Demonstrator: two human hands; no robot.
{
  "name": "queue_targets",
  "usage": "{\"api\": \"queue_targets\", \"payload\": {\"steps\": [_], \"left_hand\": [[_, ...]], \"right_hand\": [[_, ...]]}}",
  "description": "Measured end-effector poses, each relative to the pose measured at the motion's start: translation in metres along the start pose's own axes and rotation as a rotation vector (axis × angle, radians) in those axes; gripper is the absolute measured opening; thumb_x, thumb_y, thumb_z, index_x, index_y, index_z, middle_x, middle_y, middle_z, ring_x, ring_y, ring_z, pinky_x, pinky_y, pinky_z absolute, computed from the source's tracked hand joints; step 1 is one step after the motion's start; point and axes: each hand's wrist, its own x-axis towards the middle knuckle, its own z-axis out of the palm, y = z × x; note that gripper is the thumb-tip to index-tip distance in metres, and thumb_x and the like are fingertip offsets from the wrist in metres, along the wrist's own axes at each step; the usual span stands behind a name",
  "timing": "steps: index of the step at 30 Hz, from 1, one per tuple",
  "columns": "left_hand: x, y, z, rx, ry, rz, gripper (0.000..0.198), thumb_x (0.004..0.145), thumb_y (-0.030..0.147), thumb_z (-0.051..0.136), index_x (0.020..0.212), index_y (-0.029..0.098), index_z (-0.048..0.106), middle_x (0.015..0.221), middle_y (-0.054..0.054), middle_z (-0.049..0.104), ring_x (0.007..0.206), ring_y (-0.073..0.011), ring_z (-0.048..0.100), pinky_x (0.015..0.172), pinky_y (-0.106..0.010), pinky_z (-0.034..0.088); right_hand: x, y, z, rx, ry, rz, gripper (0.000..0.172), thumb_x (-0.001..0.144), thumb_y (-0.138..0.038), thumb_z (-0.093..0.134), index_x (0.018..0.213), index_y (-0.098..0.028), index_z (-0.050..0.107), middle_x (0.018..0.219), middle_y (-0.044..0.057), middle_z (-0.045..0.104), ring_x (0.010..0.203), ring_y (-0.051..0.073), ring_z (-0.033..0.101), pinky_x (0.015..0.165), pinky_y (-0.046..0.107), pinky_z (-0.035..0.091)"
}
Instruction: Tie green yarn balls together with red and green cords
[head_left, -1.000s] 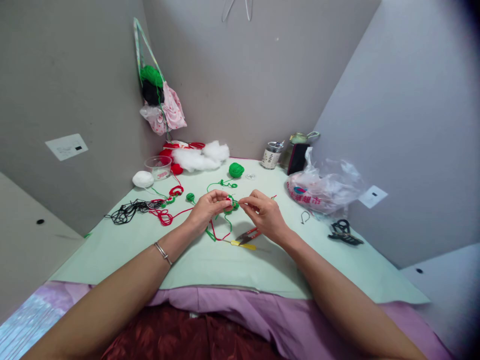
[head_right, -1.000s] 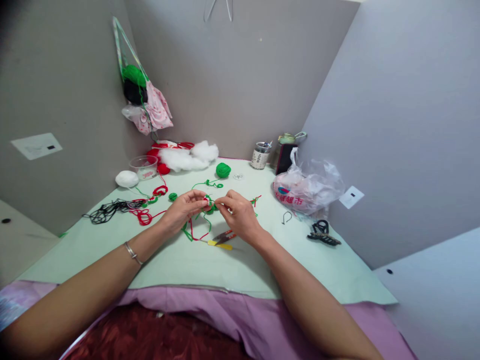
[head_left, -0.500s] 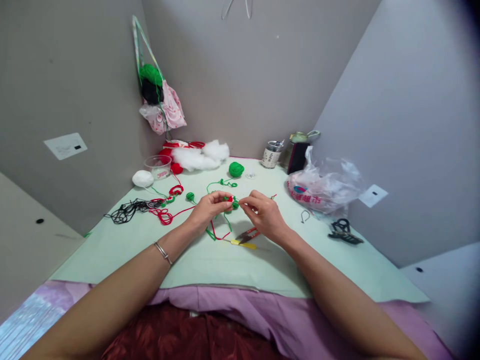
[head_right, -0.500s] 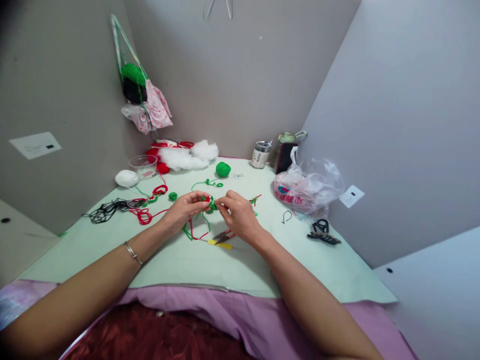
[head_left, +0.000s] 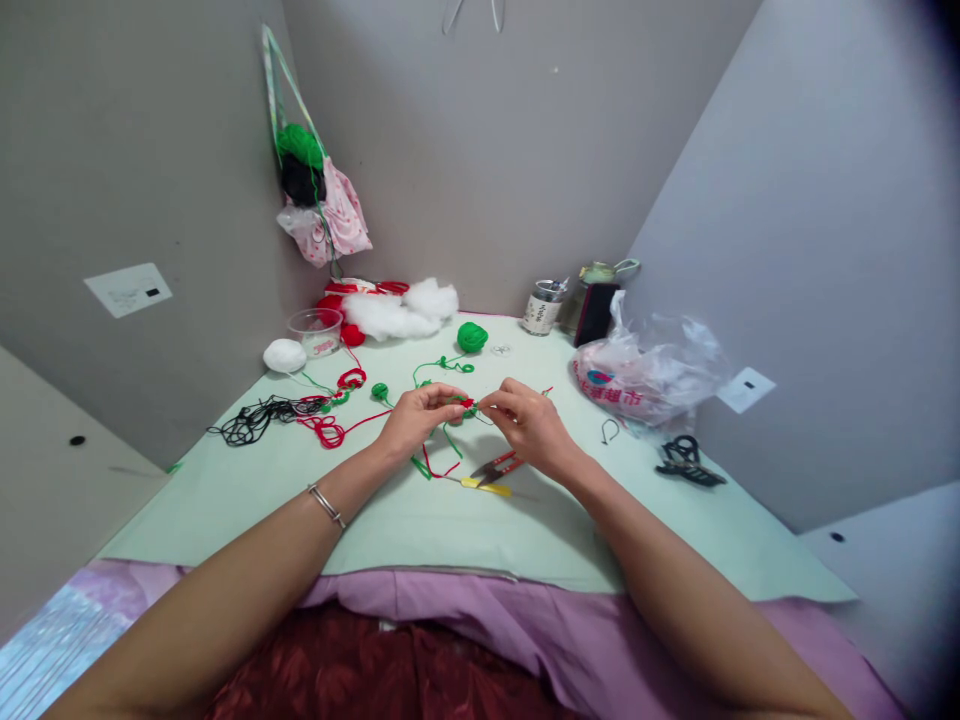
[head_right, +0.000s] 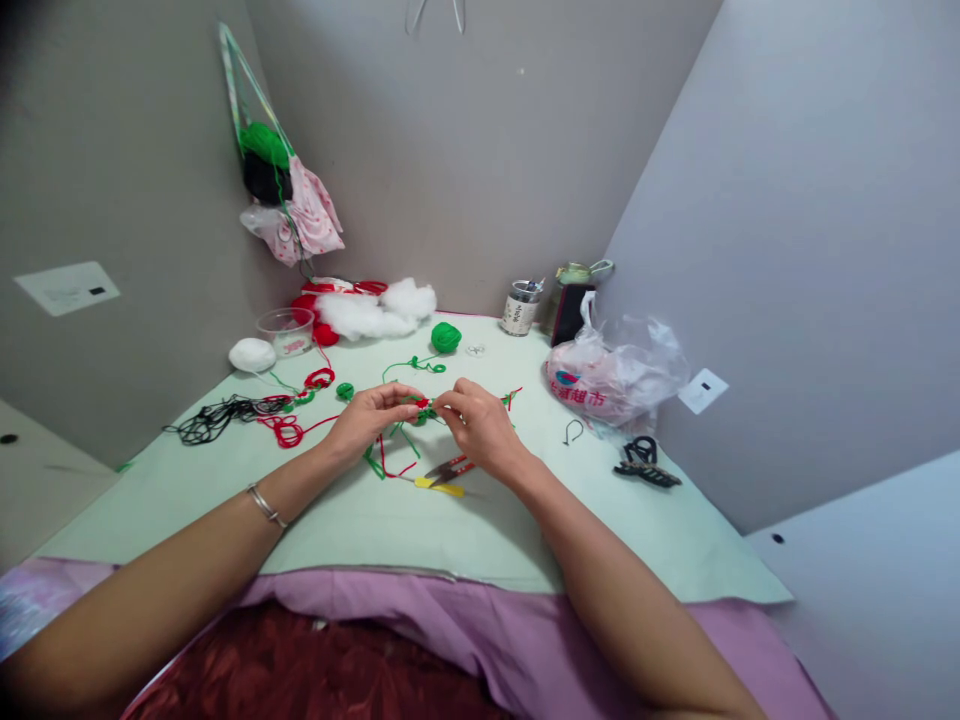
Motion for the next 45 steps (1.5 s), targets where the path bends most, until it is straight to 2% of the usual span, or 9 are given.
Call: {"api": "queue_targets", "payload": {"steps": [10, 20, 30, 36, 41, 45], "left_hand": [[0.001, 0.003, -0.003, 0.044, -0.050, -0.031, 0.032, 0.070, 0.033, 0.077, 0.097, 0.016, 0.073, 0.089, -0.007, 0.073, 0.079, -0.0188, 0.067, 0.081, -0.033, 0.048], [0.002, 0.000, -0.003, -0.031, -0.088, -0.051, 0.032, 0.070, 0.032, 0.079, 0.096, 0.016, 0.073, 0.089, -0.007, 0.073, 0.078, -0.0169, 0.066, 0.084, -0.033, 0.048], [0.001, -0.002, 0.003, -0.232, -0.035, -0.101, 0.037, 0.066, 0.028, 0.083, 0.093, 0.016, 0.063, 0.088, -0.002, 0.069, 0.079, -0.0141, 0.067, 0.087, -0.033, 0.048], [0.000, -0.002, 0.005, -0.226, -0.019, -0.047, 0.036, 0.065, 0.026, 0.083, 0.092, 0.015, 0.061, 0.084, 0.000, 0.067, 0.076, -0.0128, 0.065, 0.085, -0.032, 0.048], [0.001, -0.002, 0.004, -0.230, 0.002, -0.045, 0.035, 0.066, 0.027, 0.082, 0.092, 0.015, 0.062, 0.085, 0.000, 0.067, 0.076, -0.0132, 0.066, 0.087, -0.034, 0.048], [0.000, -0.001, 0.004, -0.232, -0.002, -0.050, 0.033, 0.067, 0.029, 0.082, 0.091, 0.015, 0.063, 0.085, -0.001, 0.067, 0.076, -0.0137, 0.066, 0.087, -0.034, 0.048]], "right_hand": [[0.003, 0.009, -0.002, 0.267, -0.053, 0.148, 0.014, 0.088, -0.022, 0.060, 0.089, -0.022, 0.074, 0.076, 0.001, 0.054, 0.066, 0.013, 0.049, 0.064, 0.027, 0.037], [0.005, 0.013, -0.003, 0.400, -0.079, 0.169, 0.013, 0.086, -0.028, 0.064, 0.087, -0.021, 0.075, 0.078, 0.002, 0.058, 0.069, 0.014, 0.051, 0.065, 0.029, 0.038], [0.005, 0.010, 0.007, 0.442, 0.022, 0.222, 0.011, 0.085, -0.030, 0.065, 0.082, -0.020, 0.069, 0.077, 0.001, 0.058, 0.067, 0.014, 0.050, 0.064, 0.028, 0.038], [0.005, 0.012, 0.008, 0.406, 0.040, 0.179, 0.009, 0.086, -0.028, 0.063, 0.085, -0.021, 0.069, 0.079, 0.002, 0.060, 0.069, 0.015, 0.050, 0.064, 0.028, 0.038], [0.005, 0.012, 0.006, 0.347, 0.044, 0.142, 0.014, 0.088, -0.026, 0.060, 0.090, -0.022, 0.072, 0.078, 0.002, 0.058, 0.069, 0.015, 0.053, 0.065, 0.028, 0.040], [0.005, 0.013, 0.008, 0.384, 0.067, 0.199, 0.010, 0.085, -0.028, 0.063, 0.086, -0.020, 0.069, 0.078, 0.002, 0.063, 0.069, 0.015, 0.056, 0.065, 0.028, 0.043]]}}
